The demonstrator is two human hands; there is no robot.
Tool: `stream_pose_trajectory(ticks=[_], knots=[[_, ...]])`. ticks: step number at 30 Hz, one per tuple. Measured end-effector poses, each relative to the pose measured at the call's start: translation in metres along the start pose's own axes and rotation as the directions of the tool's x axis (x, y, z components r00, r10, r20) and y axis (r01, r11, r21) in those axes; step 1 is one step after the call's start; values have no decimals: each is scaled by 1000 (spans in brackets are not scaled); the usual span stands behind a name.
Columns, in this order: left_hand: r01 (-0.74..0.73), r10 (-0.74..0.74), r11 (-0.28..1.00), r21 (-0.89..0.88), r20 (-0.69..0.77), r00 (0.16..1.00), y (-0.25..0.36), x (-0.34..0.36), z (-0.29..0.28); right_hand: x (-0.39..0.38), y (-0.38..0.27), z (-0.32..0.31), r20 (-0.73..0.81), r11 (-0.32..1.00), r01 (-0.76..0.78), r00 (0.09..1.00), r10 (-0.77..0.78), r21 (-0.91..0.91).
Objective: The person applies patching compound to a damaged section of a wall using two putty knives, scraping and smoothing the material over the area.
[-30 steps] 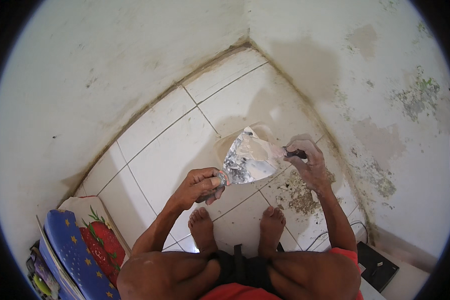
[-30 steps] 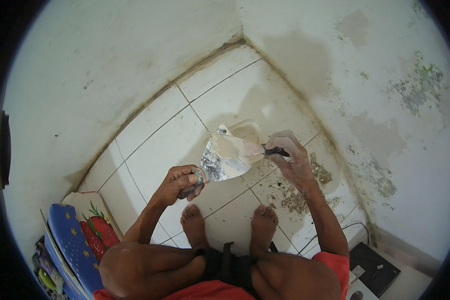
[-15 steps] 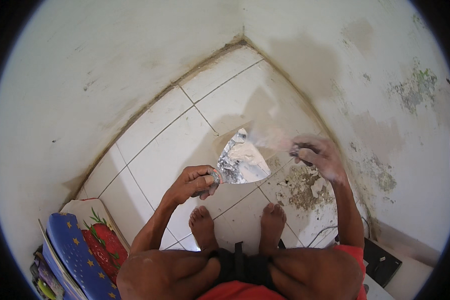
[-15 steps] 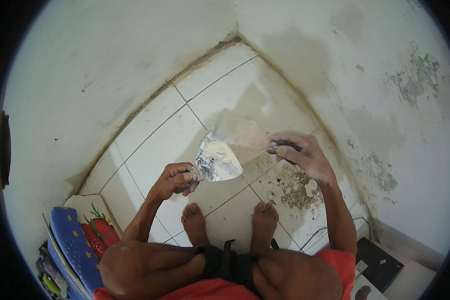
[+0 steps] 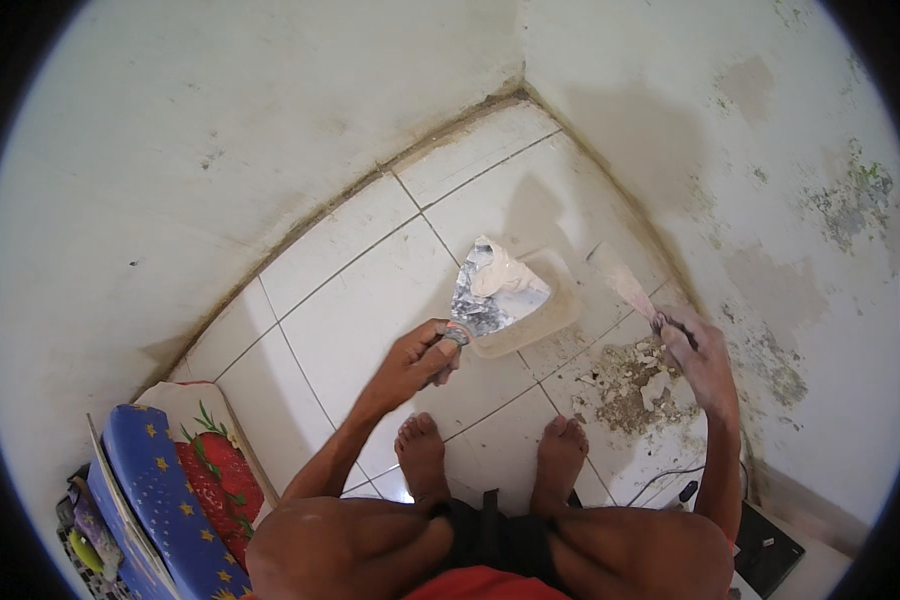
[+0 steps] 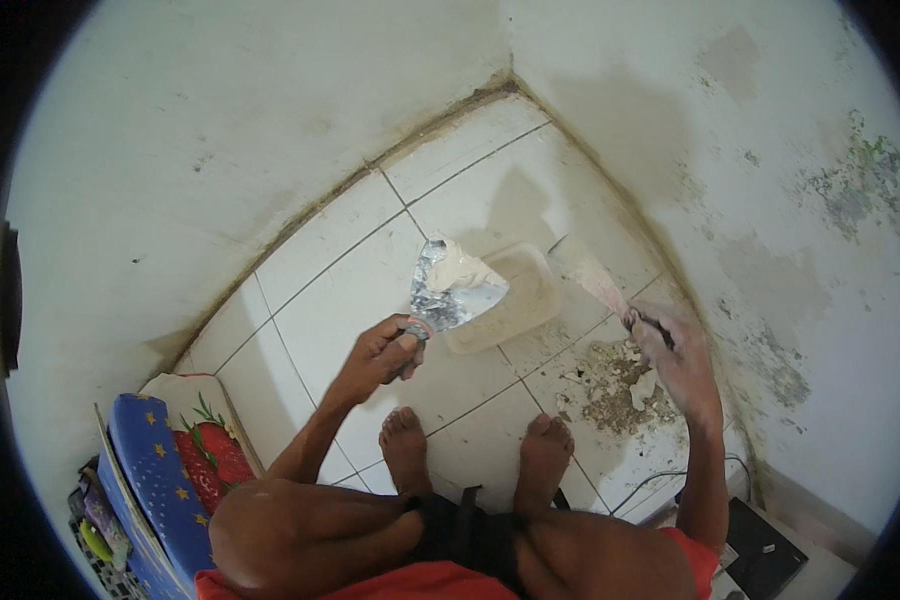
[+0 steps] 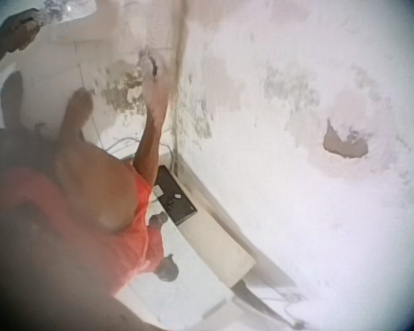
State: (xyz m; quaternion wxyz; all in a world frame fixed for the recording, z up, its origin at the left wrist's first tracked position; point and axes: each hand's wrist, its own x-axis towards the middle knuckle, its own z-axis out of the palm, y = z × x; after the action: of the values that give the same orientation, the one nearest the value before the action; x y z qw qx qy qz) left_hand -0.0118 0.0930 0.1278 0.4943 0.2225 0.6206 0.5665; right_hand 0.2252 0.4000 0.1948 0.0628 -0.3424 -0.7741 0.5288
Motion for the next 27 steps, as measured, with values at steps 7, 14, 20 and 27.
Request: stream_pose_trajectory(ticks=[7, 14, 20, 27], knots=[[-104, 87, 989, -108, -155, 984, -24, 20, 39, -31, -56, 23, 70, 999, -35, 997, 33, 28], [-156, 170, 983, 100, -147, 975, -22, 20, 48, -14, -67, 19, 179, 993, -98, 980, 86, 61], [-204, 266, 924, 323, -159, 951, -32, 20, 39, -13, -76, 20, 178, 991, -123, 978, 112, 51], [-344, 426, 823, 453, -89, 900, -26, 23, 34, -22, -66, 20, 145, 990, -129, 982, 119, 60]])
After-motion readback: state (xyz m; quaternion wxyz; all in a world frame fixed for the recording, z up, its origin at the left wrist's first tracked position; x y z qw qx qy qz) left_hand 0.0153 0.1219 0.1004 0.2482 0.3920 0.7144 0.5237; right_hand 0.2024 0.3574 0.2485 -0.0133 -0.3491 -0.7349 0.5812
